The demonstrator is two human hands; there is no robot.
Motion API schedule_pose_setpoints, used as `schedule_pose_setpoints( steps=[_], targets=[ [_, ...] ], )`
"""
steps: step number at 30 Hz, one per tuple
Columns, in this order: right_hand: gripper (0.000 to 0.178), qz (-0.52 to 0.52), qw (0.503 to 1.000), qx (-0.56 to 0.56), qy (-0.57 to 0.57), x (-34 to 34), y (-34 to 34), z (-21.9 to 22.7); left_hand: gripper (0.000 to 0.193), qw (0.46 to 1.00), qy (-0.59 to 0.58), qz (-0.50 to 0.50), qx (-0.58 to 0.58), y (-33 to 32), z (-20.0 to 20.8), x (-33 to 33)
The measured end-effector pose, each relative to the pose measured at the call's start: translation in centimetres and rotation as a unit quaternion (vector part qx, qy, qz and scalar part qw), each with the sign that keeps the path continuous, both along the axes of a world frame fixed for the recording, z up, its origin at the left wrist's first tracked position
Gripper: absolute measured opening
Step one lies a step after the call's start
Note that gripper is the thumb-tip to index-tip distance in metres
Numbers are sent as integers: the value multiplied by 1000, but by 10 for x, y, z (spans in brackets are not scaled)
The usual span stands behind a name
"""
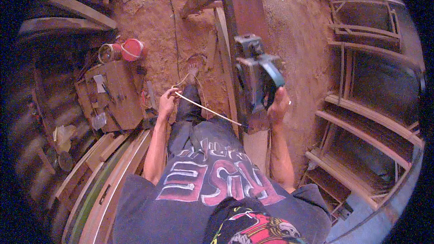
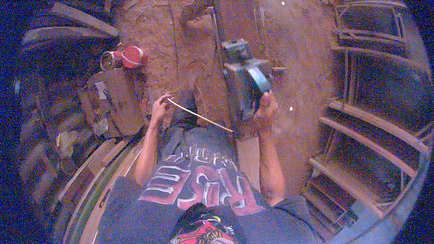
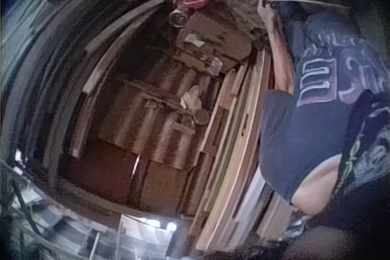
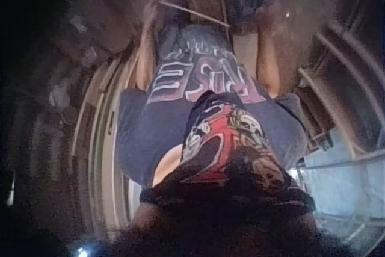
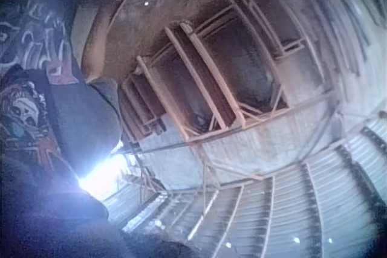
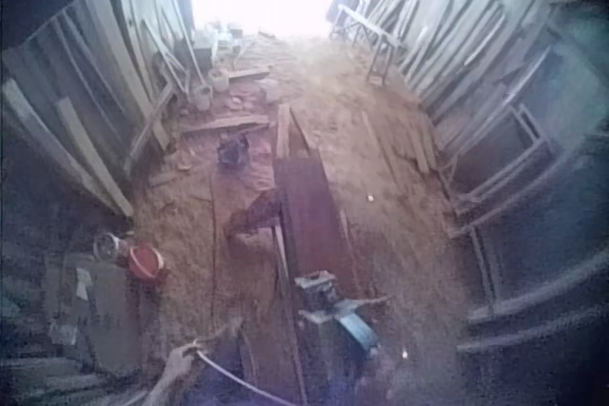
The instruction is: The person uses an electric sander to smooth a rectangular wooden plank. They repeatedly sand the plank's surface, lift it to inspect the edges, and continue sanding until the clip ends.
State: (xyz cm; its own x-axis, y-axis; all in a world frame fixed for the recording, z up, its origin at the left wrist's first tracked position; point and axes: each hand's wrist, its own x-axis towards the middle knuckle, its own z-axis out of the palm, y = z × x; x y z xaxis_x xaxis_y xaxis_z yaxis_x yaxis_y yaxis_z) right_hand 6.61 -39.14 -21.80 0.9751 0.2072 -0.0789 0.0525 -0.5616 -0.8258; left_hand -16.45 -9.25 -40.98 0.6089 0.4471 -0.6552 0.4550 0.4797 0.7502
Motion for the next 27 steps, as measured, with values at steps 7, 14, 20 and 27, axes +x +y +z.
schedule_pose_setpoints(
  steps=[7,14,20,27],
  targets=[
    [67,21,997,-44,-58,141,128,18,42,997,2,27,68,21,-22,-21],
    [45,59,922,-242,-298,281,235,12,47,998,-22,41,33,14,-6,2],
    [35,110,786,-374,-480,367,217,-54,45,995,-37,-15,92,2,9,18],
    [38,151,882,-253,-367,250,145,-54,44,997,-31,1,77,28,-39,-4]
  ],
)
